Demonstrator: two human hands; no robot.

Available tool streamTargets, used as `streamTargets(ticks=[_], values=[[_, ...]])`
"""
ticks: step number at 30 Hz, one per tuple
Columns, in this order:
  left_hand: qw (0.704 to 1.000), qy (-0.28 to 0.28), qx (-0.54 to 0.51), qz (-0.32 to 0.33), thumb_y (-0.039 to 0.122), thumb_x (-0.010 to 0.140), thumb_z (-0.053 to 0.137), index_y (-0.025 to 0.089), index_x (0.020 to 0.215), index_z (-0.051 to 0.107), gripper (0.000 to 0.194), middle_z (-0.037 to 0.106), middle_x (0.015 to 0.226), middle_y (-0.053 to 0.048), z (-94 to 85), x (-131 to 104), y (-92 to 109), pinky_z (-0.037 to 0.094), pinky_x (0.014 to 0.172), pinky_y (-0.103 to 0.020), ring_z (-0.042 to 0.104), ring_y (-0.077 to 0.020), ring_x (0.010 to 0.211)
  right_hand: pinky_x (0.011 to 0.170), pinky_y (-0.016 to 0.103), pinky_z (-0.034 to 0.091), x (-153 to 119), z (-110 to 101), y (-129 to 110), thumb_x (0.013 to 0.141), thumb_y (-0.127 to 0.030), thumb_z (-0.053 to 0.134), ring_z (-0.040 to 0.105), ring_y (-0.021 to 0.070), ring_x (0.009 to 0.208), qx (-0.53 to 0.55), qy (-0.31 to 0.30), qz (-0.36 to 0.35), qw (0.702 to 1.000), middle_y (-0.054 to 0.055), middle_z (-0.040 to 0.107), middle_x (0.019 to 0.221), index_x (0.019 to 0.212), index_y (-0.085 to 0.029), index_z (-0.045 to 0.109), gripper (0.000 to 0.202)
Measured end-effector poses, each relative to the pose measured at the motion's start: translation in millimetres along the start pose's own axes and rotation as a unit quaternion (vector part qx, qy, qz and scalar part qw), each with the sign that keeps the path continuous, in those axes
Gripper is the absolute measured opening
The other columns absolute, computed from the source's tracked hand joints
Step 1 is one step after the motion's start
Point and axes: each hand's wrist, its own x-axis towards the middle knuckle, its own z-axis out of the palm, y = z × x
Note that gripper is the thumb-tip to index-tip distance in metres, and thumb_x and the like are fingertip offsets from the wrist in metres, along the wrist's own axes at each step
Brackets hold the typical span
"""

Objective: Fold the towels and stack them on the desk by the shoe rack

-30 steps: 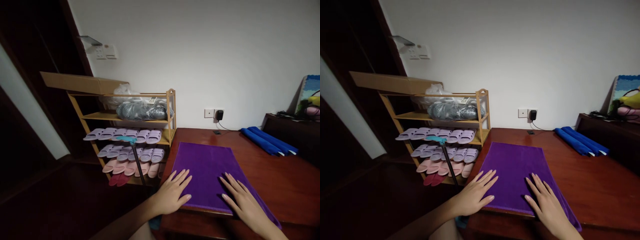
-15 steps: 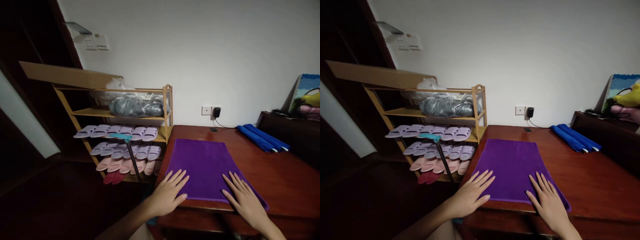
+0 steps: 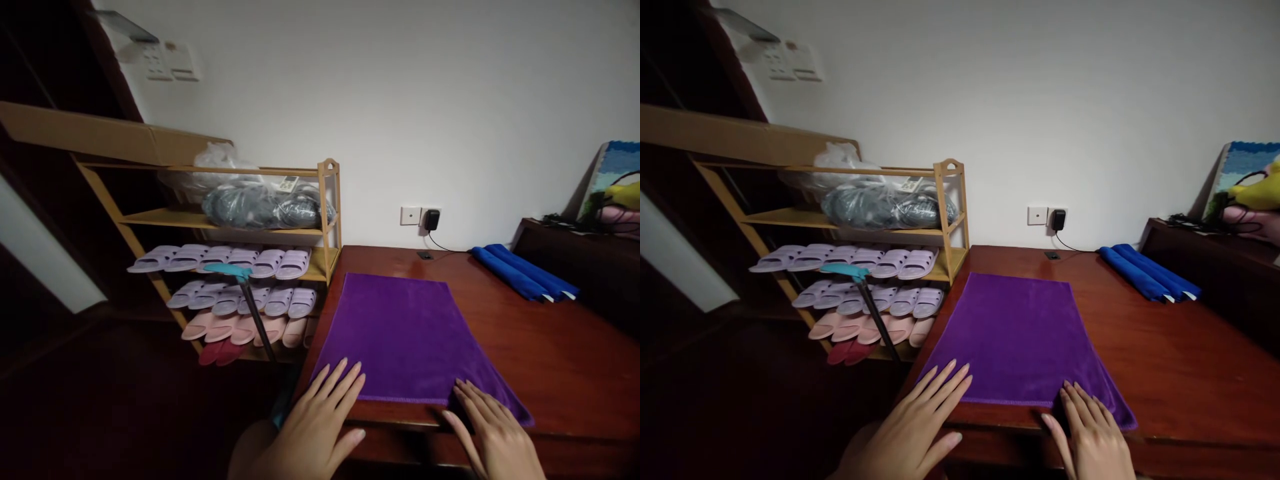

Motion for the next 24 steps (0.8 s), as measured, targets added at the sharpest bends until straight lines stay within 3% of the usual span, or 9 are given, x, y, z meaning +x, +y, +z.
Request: streamTargets(ticks=[6, 10, 15, 20, 24], values=[[1.0, -0.016, 0.022, -0.012, 0.051, 0.097, 0.035, 0.03, 0.149, 0.022, 0.058, 0.022, 0.154, 0.0, -1.3, 26, -20, 0.025, 0.113, -0.048, 0.022, -0.0271, 0.141, 0.101, 0.044, 0.046, 41, 4, 6, 0.09, -0.062, 0.035, 0.052, 0.0272, 0.122, 0.037, -0.102, 0.006, 0.994, 0.009, 0.053, 0.132, 0.125, -0.014, 0.06, 0.065], [0.999, -0.028, 0.019, -0.032, 0.052, 0.097, 0.034, 0.026, 0.147, 0.03, 0.057, 0.027, 0.153, -0.002, -9.9, 43, -30, 0.025, 0.113, -0.047, 0.023, -0.0265, 0.141, 0.106, 0.045, 0.042, 61, 7, 8, 0.091, -0.06, 0.034, 0.048, 0.0265, 0.126, 0.073, -0.129, 0.0, 0.989, 0.01, 0.052, 0.134, 0.126, -0.013, 0.058, 0.064], [0.997, -0.064, 0.017, -0.042, 0.053, 0.095, 0.037, 0.027, 0.148, 0.029, 0.059, 0.025, 0.154, -0.002, -18.5, 44, -31, 0.025, 0.113, -0.047, 0.021, -0.0271, 0.141, 0.103, 0.04, 0.046, 54, 3, 20, 0.091, -0.058, 0.036, 0.051, 0.0233, 0.123, 0.075, -0.131, -0.015, 0.988, 0.007, 0.052, 0.134, 0.128, -0.017, 0.058, 0.059], [0.998, -0.046, 0.023, -0.04, 0.054, 0.096, 0.034, 0.027, 0.147, 0.031, 0.058, 0.026, 0.153, -0.003, -14.4, 43, -29, 0.023, 0.113, -0.049, 0.021, -0.0276, 0.141, 0.101, 0.041, 0.048, 40, 0, 38, 0.091, -0.058, 0.036, 0.056, 0.0235, 0.117, 0.039, -0.111, -0.006, 0.993, 0.007, 0.056, 0.131, 0.123, -0.019, 0.062, 0.057], [0.997, -0.021, 0.035, -0.058, 0.053, 0.098, 0.028, 0.024, 0.144, 0.037, 0.055, 0.021, 0.155, -0.006, -9.7, 48, -24, 0.019, 0.114, -0.05, 0.017, -0.0272, 0.142, 0.102, 0.046, 0.045, 33, 7, 40, 0.088, -0.063, 0.038, 0.048, 0.0277, 0.126, 0.01, -0.093, -0.009, 0.996, 0.008, 0.048, 0.139, 0.134, -0.02, 0.053, 0.065]])
